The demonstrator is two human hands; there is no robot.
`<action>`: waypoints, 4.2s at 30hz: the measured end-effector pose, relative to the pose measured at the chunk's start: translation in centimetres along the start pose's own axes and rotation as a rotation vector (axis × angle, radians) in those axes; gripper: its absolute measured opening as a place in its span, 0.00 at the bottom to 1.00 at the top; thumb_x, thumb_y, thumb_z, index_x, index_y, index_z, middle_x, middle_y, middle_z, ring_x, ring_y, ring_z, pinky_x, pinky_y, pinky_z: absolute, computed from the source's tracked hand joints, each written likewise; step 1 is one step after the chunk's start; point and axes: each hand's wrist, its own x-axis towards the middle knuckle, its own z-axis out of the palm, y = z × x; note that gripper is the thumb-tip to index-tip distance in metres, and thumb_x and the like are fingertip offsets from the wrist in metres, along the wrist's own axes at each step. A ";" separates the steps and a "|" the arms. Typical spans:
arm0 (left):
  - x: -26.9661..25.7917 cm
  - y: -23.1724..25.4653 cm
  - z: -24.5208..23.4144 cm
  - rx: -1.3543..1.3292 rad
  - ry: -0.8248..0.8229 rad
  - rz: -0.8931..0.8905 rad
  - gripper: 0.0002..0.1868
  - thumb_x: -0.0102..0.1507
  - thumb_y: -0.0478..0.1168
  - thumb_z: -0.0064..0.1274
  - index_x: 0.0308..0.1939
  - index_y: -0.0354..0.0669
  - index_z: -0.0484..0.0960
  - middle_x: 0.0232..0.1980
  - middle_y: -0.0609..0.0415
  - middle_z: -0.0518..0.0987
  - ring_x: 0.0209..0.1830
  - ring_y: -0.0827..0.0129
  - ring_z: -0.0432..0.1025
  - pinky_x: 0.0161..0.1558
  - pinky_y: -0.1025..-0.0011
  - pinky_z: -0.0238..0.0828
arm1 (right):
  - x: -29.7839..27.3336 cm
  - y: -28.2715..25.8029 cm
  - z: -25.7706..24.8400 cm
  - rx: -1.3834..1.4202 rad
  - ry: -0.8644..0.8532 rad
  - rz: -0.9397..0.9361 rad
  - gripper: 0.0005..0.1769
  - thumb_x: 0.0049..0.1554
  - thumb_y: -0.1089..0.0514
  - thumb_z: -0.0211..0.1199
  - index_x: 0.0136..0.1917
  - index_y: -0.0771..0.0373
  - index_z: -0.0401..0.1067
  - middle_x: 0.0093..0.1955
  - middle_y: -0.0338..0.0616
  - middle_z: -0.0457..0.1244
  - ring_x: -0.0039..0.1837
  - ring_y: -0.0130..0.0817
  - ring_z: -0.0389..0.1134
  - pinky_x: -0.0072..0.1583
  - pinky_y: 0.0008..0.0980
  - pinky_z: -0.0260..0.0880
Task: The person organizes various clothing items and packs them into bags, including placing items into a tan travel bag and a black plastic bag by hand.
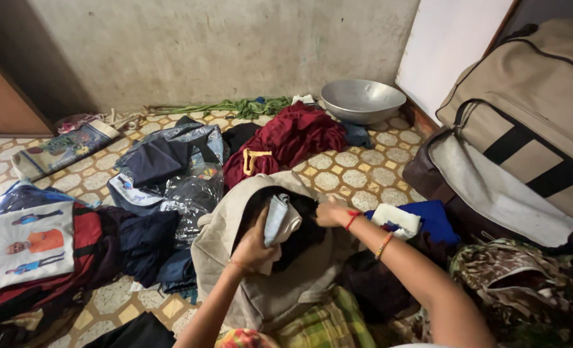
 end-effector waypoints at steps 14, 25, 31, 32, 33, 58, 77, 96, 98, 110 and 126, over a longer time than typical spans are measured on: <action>2.2 -0.9 0.6 0.043 -0.043 0.059 0.60 0.47 0.41 0.66 0.79 0.40 0.48 0.70 0.25 0.65 0.72 0.36 0.61 0.69 0.58 0.60 | -12.0 -9.3 -3.5 0.082 0.369 -0.103 0.17 0.54 0.41 0.66 0.45 0.54 0.80 0.43 0.38 0.71 0.52 0.37 0.69 0.56 0.43 0.63; 8.4 -7.8 12.8 0.045 -0.474 0.090 0.38 0.61 0.55 0.50 0.76 0.53 0.67 0.68 0.40 0.78 0.68 0.45 0.75 0.69 0.57 0.67 | -14.2 -12.8 -14.0 0.020 0.676 -0.339 0.10 0.49 0.54 0.70 0.37 0.53 0.68 0.35 0.34 0.63 0.47 0.33 0.66 0.56 0.38 0.60; 9.0 -7.9 16.3 0.695 -0.104 0.127 0.36 0.63 0.52 0.47 0.76 0.51 0.59 0.81 0.49 0.51 0.80 0.59 0.48 0.71 0.36 0.38 | -15.0 -14.5 -13.7 0.196 0.666 -0.412 0.14 0.52 0.47 0.70 0.36 0.54 0.69 0.34 0.36 0.63 0.46 0.35 0.65 0.54 0.40 0.59; 9.0 -7.8 16.0 0.690 -0.049 0.184 0.37 0.62 0.50 0.48 0.76 0.50 0.61 0.81 0.48 0.54 0.80 0.57 0.51 0.71 0.39 0.41 | -14.9 -15.3 -13.5 0.261 0.654 -0.421 0.16 0.52 0.44 0.70 0.34 0.55 0.70 0.33 0.37 0.64 0.44 0.36 0.66 0.53 0.40 0.59; 9.2 -7.8 15.8 0.684 0.006 0.241 0.38 0.61 0.48 0.50 0.76 0.50 0.62 0.80 0.46 0.56 0.79 0.55 0.53 0.71 0.42 0.44 | -14.6 -16.0 -13.4 0.325 0.640 -0.429 0.19 0.53 0.41 0.70 0.33 0.55 0.71 0.32 0.38 0.65 0.43 0.37 0.66 0.52 0.41 0.58; 7.1 -10.7 16.7 0.382 -0.014 -0.438 0.49 0.59 0.68 0.49 0.72 0.32 0.64 0.75 0.28 0.62 0.70 0.44 0.62 0.62 0.57 0.59 | 1.6 -9.6 -13.5 0.454 1.116 0.280 0.18 0.56 0.66 0.53 0.53 0.55 0.79 0.45 0.52 0.71 0.51 0.52 0.72 0.59 0.46 0.69; 9.7 -13.9 15.4 0.757 -0.206 -0.110 0.26 0.73 0.48 0.36 0.74 0.43 0.65 0.77 0.42 0.63 0.75 0.56 0.61 0.71 0.59 0.56 | -6.4 -13.8 -11.0 0.536 0.979 0.017 0.13 0.56 0.54 0.67 0.52 0.61 0.74 0.52 0.49 0.69 0.55 0.45 0.70 0.56 0.42 0.70; 2.5 1.6 -2.5 -0.083 -0.282 -0.082 0.19 0.67 0.47 0.52 0.59 0.46 0.83 0.50 0.51 0.86 0.48 0.67 0.80 0.55 0.68 0.75 | -14.1 -20.1 -15.7 0.463 1.059 -0.127 0.08 0.57 0.55 0.66 0.39 0.60 0.75 0.41 0.44 0.68 0.47 0.46 0.70 0.51 0.43 0.68; -2.8 3.5 -9.4 -0.130 -0.201 -0.097 0.20 0.68 0.48 0.51 0.61 0.46 0.82 0.53 0.54 0.86 0.48 0.73 0.80 0.52 0.71 0.76 | -14.2 -21.7 -15.7 0.584 0.998 -0.126 0.11 0.59 0.53 0.65 0.39 0.63 0.75 0.42 0.46 0.69 0.48 0.45 0.71 0.50 0.42 0.69; -41.0 5.5 -26.3 0.219 0.672 -0.625 0.24 0.64 0.46 0.56 0.62 0.39 0.81 0.60 0.50 0.82 0.60 0.67 0.75 0.60 0.69 0.68 | 0.8 -42.0 -4.7 1.819 -0.164 -0.171 0.30 0.58 0.41 0.62 0.68 0.58 0.67 0.58 0.34 0.69 0.57 0.24 0.71 0.58 0.30 0.72; -49.3 -4.9 -14.1 -0.529 0.800 -0.464 0.39 0.58 0.37 0.62 0.71 0.32 0.64 0.67 0.43 0.75 0.65 0.60 0.70 0.64 0.65 0.63 | -1.8 -44.6 -12.0 2.056 -0.606 -0.017 0.33 0.54 0.52 0.71 0.70 0.64 0.69 0.62 0.46 0.69 0.58 0.35 0.73 0.61 0.34 0.74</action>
